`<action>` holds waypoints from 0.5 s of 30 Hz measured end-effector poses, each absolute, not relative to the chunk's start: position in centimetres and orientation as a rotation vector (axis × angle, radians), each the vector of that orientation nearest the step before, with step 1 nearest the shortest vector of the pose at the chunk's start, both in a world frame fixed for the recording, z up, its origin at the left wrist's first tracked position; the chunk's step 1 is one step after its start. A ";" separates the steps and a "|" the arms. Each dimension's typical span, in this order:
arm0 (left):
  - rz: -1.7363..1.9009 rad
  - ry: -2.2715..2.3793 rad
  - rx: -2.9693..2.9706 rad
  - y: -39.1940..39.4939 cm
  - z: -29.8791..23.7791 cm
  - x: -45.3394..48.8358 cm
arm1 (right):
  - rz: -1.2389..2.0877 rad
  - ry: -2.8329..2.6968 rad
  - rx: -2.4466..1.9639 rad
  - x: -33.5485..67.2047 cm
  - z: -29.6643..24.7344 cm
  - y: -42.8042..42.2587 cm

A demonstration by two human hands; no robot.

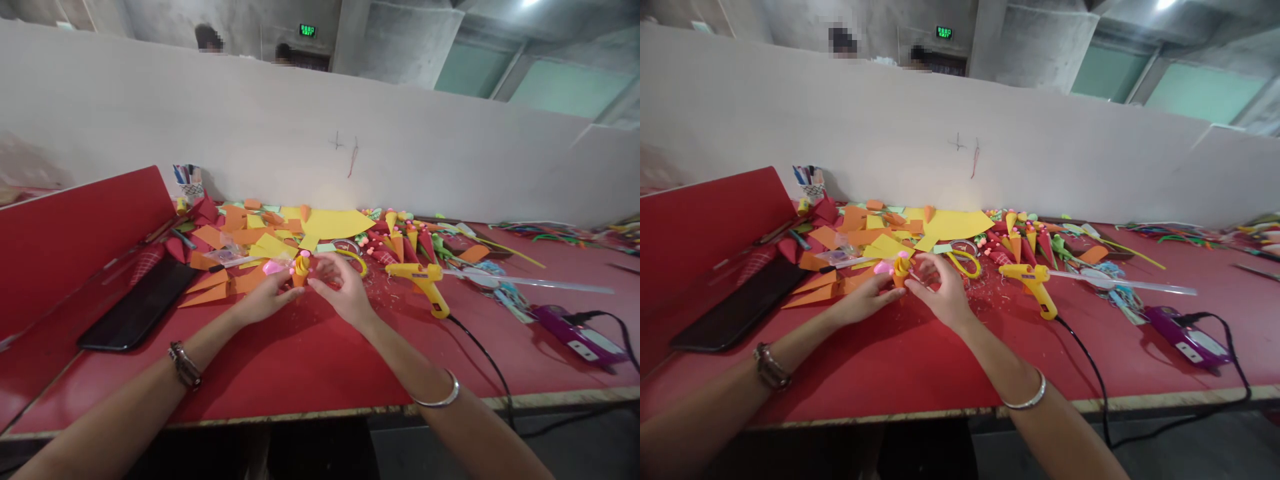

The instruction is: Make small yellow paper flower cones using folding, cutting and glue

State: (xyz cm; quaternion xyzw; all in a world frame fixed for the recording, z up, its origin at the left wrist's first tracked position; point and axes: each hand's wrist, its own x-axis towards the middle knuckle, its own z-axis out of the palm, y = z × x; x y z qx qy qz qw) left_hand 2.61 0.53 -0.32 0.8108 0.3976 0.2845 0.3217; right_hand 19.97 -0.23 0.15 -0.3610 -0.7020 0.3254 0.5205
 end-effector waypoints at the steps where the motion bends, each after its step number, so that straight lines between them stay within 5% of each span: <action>1: 0.766 1.022 2.138 0.5 -0.3 2.6 | 0.834 -1.658 -0.883 19.9 0.0 -0.1; 10: 0.516 1.142 2.599 0.4 0.6 2.1 | 1.046 -1.611 -0.899 19.4 -0.6 0.3; 15: 0.367 1.878 2.559 1.1 3.7 -0.5 | 1.082 -1.409 -0.897 19.8 -0.6 1.0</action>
